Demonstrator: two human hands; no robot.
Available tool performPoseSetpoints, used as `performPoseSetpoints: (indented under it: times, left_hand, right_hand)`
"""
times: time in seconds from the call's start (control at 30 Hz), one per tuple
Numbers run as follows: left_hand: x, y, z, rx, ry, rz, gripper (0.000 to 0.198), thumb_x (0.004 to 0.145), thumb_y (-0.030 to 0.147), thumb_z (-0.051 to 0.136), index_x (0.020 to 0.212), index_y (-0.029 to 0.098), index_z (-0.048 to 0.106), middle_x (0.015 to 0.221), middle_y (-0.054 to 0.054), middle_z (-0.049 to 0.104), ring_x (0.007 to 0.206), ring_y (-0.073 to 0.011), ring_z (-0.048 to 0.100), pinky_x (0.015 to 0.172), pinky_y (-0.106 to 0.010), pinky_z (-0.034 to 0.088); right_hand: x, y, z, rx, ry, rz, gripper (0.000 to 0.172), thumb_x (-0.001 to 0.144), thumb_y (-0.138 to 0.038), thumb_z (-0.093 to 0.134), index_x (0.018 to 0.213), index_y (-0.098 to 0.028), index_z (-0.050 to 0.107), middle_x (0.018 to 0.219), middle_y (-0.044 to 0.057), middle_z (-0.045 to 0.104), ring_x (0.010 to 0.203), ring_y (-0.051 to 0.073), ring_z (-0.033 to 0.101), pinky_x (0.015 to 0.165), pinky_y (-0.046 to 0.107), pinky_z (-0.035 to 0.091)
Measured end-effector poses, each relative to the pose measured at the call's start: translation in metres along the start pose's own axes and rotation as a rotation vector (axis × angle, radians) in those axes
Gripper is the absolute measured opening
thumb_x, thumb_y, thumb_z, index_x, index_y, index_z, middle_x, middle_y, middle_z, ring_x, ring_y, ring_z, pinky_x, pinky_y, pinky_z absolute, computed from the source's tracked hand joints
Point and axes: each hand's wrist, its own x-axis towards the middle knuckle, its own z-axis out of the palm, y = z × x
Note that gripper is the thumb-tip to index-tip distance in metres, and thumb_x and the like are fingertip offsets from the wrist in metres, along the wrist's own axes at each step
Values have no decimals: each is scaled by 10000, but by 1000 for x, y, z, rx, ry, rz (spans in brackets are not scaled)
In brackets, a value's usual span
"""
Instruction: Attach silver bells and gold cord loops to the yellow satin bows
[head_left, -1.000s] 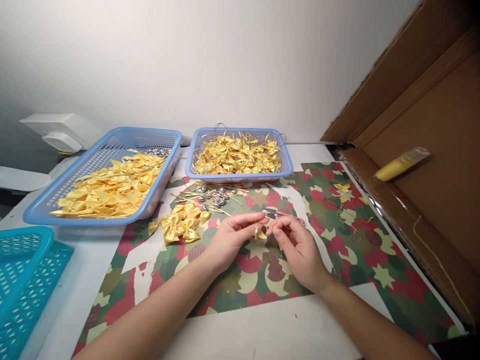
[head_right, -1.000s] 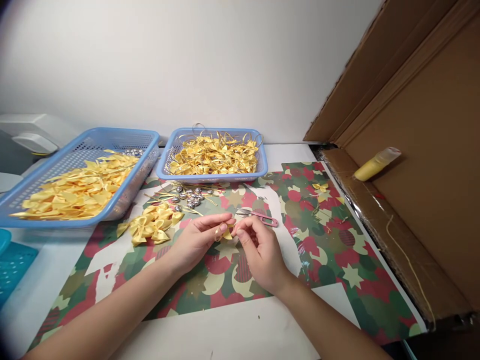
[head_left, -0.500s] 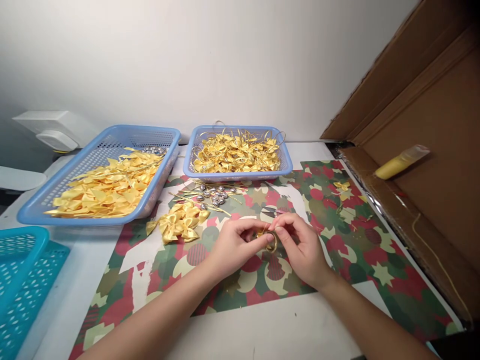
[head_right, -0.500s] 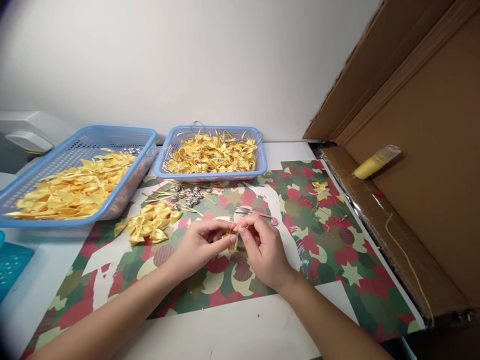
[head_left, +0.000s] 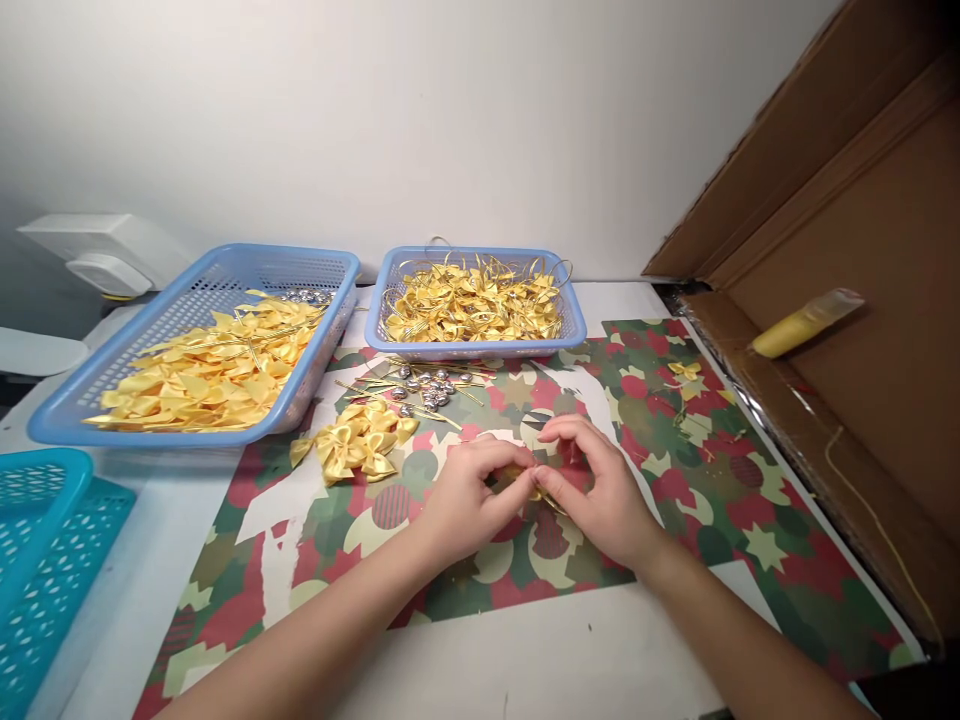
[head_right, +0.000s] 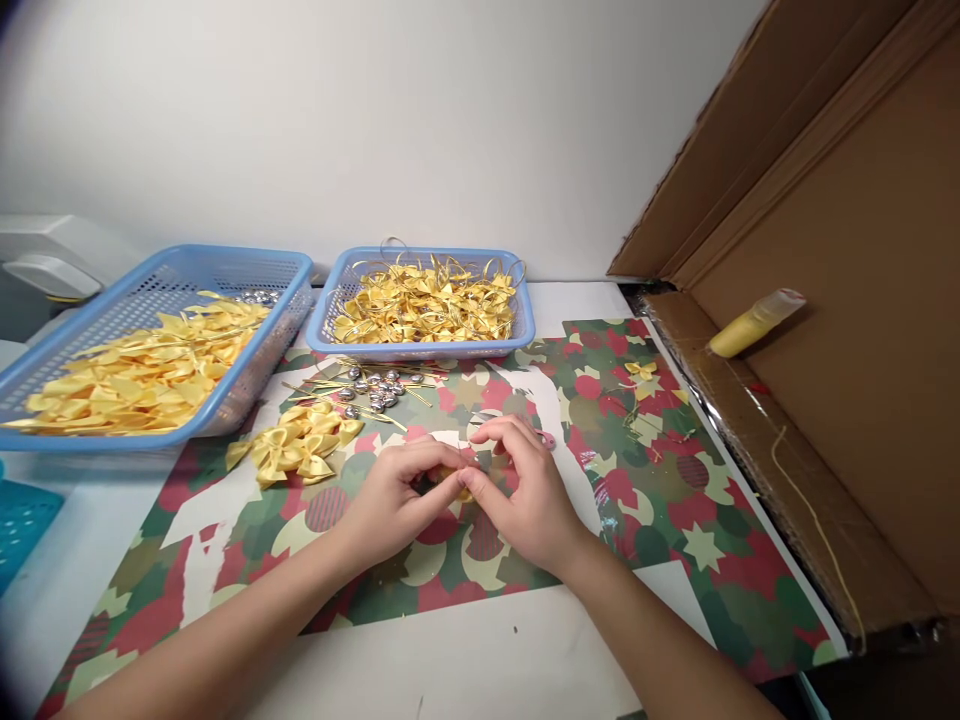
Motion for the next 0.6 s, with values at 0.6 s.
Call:
performPoseSetpoints:
  times: [0.6]
  left_hand:
    - [-3, -9, -2, 72, 184, 84, 111, 876, 220, 617, 798, 222, 696, 906, -34, 770, 919, -206, 677, 852, -341, 453]
  right_hand:
    - [-2, 3, 5, -207, 132, -307, 107, 826, -141, 646, 821, -245, 622, 816, 23, 664, 806, 205, 592, 750, 380, 464]
